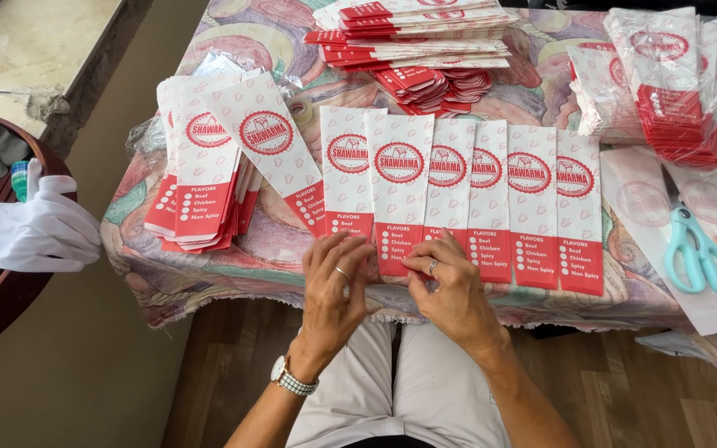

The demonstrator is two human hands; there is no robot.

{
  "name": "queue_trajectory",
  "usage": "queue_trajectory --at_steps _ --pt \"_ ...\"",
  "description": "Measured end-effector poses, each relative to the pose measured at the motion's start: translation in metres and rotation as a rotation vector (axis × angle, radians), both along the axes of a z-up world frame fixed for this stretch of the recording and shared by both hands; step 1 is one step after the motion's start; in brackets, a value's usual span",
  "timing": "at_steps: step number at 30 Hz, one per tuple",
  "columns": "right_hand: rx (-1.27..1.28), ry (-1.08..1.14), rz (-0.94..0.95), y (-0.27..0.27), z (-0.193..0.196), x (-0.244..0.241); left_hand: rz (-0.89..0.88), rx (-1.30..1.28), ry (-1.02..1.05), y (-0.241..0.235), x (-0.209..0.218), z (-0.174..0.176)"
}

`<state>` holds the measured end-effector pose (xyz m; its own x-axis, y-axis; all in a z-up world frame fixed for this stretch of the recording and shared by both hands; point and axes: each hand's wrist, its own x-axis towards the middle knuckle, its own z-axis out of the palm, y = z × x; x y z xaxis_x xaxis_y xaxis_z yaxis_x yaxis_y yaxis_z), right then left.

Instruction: Laying out paper bags in an overlapping pattern and applying glue to the edges for assembly.

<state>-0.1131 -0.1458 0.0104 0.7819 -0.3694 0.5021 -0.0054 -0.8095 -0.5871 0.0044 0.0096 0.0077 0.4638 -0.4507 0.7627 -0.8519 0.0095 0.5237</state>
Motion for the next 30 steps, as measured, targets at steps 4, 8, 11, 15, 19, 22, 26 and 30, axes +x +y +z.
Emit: queue_trajectory --at_steps 4,8,11,15,19,22,26,30 --pt "-0.046 0.002 -0.002 0.000 -0.007 0.000 0.034 0.053 -0.027 0.006 0.008 -0.013" --pt "-0.101 -0.002 -0.011 0.003 -0.008 0.000 -0.045 0.053 0.002 0.009 0.004 -0.016" --pt "-0.127 0.003 -0.009 0.004 -0.007 0.000 -0.068 0.048 0.023 0.011 0.005 -0.016" --pt "-0.143 0.005 -0.016 0.006 -0.005 0.000 -0.100 0.052 0.025 0.014 0.007 -0.024" --pt "-0.168 0.007 -0.017 0.007 -0.003 0.000 -0.114 0.022 0.034 0.018 0.005 -0.014" --pt "-0.157 -0.019 -0.014 0.008 -0.001 -0.001 -0.067 -0.009 -0.015 0.023 0.013 -0.014" --pt "-0.160 -0.129 0.050 0.015 0.004 0.006 -0.110 0.010 -0.033 0.031 0.031 -0.011" --pt "-0.197 -0.171 0.166 0.032 0.008 0.026 -0.180 0.059 -0.073 0.033 0.039 -0.008"
